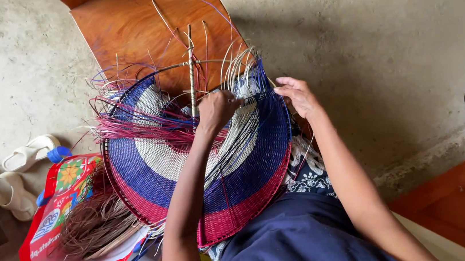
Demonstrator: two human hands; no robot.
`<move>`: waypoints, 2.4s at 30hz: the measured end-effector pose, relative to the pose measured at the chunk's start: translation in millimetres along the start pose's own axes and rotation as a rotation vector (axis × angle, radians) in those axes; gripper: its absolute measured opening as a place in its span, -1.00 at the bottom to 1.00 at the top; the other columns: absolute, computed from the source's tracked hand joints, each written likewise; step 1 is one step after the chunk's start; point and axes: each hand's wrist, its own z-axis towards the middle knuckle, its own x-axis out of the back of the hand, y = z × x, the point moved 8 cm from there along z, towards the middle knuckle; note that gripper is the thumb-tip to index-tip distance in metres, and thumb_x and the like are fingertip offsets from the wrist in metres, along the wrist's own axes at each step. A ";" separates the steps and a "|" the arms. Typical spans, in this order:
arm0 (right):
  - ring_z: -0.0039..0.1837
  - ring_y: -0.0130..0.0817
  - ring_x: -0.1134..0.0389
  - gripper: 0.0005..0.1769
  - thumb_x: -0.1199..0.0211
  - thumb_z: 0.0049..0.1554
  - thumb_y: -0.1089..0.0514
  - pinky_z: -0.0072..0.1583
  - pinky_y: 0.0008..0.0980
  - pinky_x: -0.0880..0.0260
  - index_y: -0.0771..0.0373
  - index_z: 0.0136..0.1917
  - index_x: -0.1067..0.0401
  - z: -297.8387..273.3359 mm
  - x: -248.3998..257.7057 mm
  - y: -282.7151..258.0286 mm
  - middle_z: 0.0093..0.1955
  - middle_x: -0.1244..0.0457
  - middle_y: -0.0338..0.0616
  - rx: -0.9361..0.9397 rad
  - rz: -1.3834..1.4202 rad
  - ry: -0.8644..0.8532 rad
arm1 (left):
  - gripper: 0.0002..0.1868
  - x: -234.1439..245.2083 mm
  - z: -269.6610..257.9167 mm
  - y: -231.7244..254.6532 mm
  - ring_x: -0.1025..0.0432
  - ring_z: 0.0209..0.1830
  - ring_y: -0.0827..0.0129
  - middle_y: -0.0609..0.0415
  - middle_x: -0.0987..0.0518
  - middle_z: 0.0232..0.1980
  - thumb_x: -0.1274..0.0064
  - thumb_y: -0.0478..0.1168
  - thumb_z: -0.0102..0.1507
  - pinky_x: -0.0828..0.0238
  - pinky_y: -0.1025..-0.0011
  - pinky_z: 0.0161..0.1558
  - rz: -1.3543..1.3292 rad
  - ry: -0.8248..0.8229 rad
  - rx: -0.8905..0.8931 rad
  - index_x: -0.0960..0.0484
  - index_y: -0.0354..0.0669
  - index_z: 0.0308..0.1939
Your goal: Weaving colored fibers into a circular frame to create a decorative mat or basket base.
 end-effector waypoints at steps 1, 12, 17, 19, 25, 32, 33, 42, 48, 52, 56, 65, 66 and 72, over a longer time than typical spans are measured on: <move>-0.04 -0.47 -0.40 -0.32 -0.50 0.06 0.18 -0.06 -0.46 -0.51 0.33 0.39 -0.36 -5.0 -8.0 -10.4 -0.06 -0.37 -0.22 0.017 0.032 -0.022 | -0.68 -11.9 2.6 -4.7 -0.61 -0.13 -0.12 -0.06 -0.70 -0.26 -0.14 0.14 0.26 -0.50 -0.07 -0.03 -0.088 -0.063 0.001 -0.76 0.05 -0.15; -0.11 -0.43 -0.40 -0.19 -0.56 -0.11 0.34 -0.09 -0.43 -0.56 0.25 0.40 -0.38 -17.0 -36.6 -33.9 -0.12 -0.33 -0.19 -0.053 0.166 -0.051 | -0.80 -27.2 -16.5 -66.6 -0.63 -0.25 0.02 0.05 -0.69 -0.36 -0.09 0.00 0.22 -0.56 0.00 -0.15 -0.195 -0.032 0.162 -0.76 0.10 -0.33; -0.11 -0.31 -0.44 -0.06 -0.58 -0.11 0.31 -0.09 -0.30 -0.59 0.25 0.50 -0.27 1.6 -23.2 -23.3 -0.07 -0.34 -0.04 -0.008 0.151 -0.043 | -0.77 -20.6 -11.5 -61.0 -0.59 -0.16 -0.17 -0.14 -0.69 -0.32 -0.11 -0.02 0.18 -0.51 -0.06 -0.08 -0.273 -0.079 0.160 -0.78 0.01 -0.27; -0.10 -0.29 -0.46 -0.14 -0.53 -0.02 0.25 -0.08 -0.31 -0.59 0.21 0.50 -0.27 -5.0 -18.4 -31.5 -0.05 -0.36 -0.03 -0.045 0.185 -0.017 | -0.77 -23.2 -11.6 -64.1 -0.59 -0.16 -0.19 -0.15 -0.69 -0.32 -0.12 -0.03 0.17 -0.50 -0.08 -0.08 -0.298 -0.075 0.160 -0.78 -0.01 -0.28; -0.14 -0.30 -0.49 -0.29 -0.48 0.08 0.15 -0.19 -0.41 -0.55 0.28 0.44 -0.31 -26.4 -6.4 -38.4 -0.07 -0.40 -0.01 -0.094 0.105 -0.063 | -0.75 4.7 -24.9 -51.7 -0.58 -0.10 -0.17 -0.13 -0.70 -0.28 -0.14 -0.02 0.16 -0.46 -0.06 -0.02 -0.433 -0.106 0.141 -0.78 -0.03 -0.24; -0.04 -0.35 -0.43 -0.25 -0.42 0.03 0.37 -0.07 -0.43 -0.49 0.33 0.46 -0.27 -31.3 -19.7 -42.3 -0.03 -0.37 -0.06 0.054 0.151 -0.137 | -0.85 8.8 -28.6 -57.3 -0.58 -0.21 -0.03 0.06 -0.69 -0.38 -0.14 -0.06 0.20 -0.45 0.06 -0.07 -0.216 0.074 0.051 -0.75 0.04 -0.32; -0.04 -0.35 -0.43 -0.25 -0.42 0.03 0.37 -0.07 -0.43 -0.49 0.33 0.46 -0.27 -25.9 -18.8 -35.0 -0.03 -0.37 -0.06 0.056 0.150 -0.138 | -0.85 15.8 -25.0 -45.6 -0.58 -0.21 -0.03 0.06 -0.69 -0.38 -0.14 -0.06 0.20 -0.45 0.06 -0.07 -0.216 0.076 0.051 -0.75 0.04 -0.32; -0.06 -0.54 -0.36 -0.61 -0.40 0.11 0.37 -0.04 -0.61 -0.41 0.31 0.22 -0.50 1.5 -23.0 -40.2 -0.10 -0.35 -0.20 0.338 -0.204 -0.012 | -0.52 92.3 -12.2 65.7 -0.21 0.31 0.05 -0.12 -0.46 0.24 -0.43 -0.08 0.18 0.01 0.06 0.38 0.315 0.574 0.085 -0.65 0.03 0.15; -0.11 -0.56 -0.39 -0.35 -0.56 -0.06 0.15 -0.07 -0.53 -0.49 0.31 0.27 -0.47 21.7 -12.0 -4.4 -0.08 -0.38 -0.16 0.232 -0.136 -0.062 | -0.80 -34.3 22.9 77.4 -0.58 -0.52 0.04 0.20 -0.55 -0.59 -0.06 0.10 0.23 -0.47 0.12 -0.36 -0.164 0.198 -0.025 -0.65 0.20 -0.36; -0.17 -0.57 -0.36 -0.46 -0.31 0.06 0.40 -0.13 -0.62 -0.41 0.34 0.33 -0.41 16.4 -20.7 -18.2 -0.17 -0.33 -0.20 0.243 -0.125 -0.055 | -0.74 -89.0 59.2 37.1 -0.66 -0.21 0.00 0.10 -0.70 -0.34 -0.14 0.15 0.18 -0.60 0.10 -0.13 -0.243 -0.030 0.232 -0.76 0.34 -0.11; -0.13 -0.54 -0.39 -0.39 -0.31 0.05 0.38 -0.08 -0.57 -0.42 0.34 0.39 -0.36 1.6 -30.5 -34.8 -0.16 -0.31 -0.19 0.234 -0.049 -0.066 | -0.51 -83.3 63.7 38.4 -0.67 -0.18 0.06 0.09 -0.66 -0.56 -0.23 0.18 0.13 -0.54 0.06 0.00 -0.567 -0.197 0.287 -0.70 0.20 0.10; -0.13 -0.49 -0.38 -0.31 -0.31 0.06 0.39 -0.02 -0.50 -0.42 0.32 0.46 -0.27 -4.6 -21.3 -27.4 -0.16 -0.28 -0.15 0.229 -0.047 -0.070 | -0.63 -115.7 60.7 32.7 -0.55 -0.69 0.40 0.04 -0.63 -0.63 -0.28 -0.10 0.15 -0.50 0.55 -0.47 -0.842 -0.345 0.263 -0.71 -0.14 0.00; -0.13 -0.49 -0.38 -0.31 -0.31 0.06 0.39 -0.02 -0.50 -0.42 0.32 0.46 -0.27 -3.5 -21.3 -27.1 -0.16 -0.28 -0.15 0.227 -0.048 -0.073 | -0.63 -112.6 60.4 32.4 -0.55 -0.69 0.40 0.04 -0.63 -0.63 -0.28 -0.10 0.15 -0.50 0.55 -0.47 -0.843 -0.344 0.266 -0.71 -0.14 0.00; -0.14 -0.43 -0.43 -0.36 -0.29 0.07 0.39 -0.03 -0.46 -0.42 0.29 0.42 -0.27 0.4 -21.4 -31.6 -0.17 -0.32 -0.10 0.256 -0.094 -0.075 | -0.62 -87.0 59.5 48.3 -0.57 -0.71 0.36 0.10 -0.59 -0.71 -0.28 0.04 0.09 -0.59 0.47 -0.35 -0.618 -0.340 0.163 -0.72 -0.07 -0.12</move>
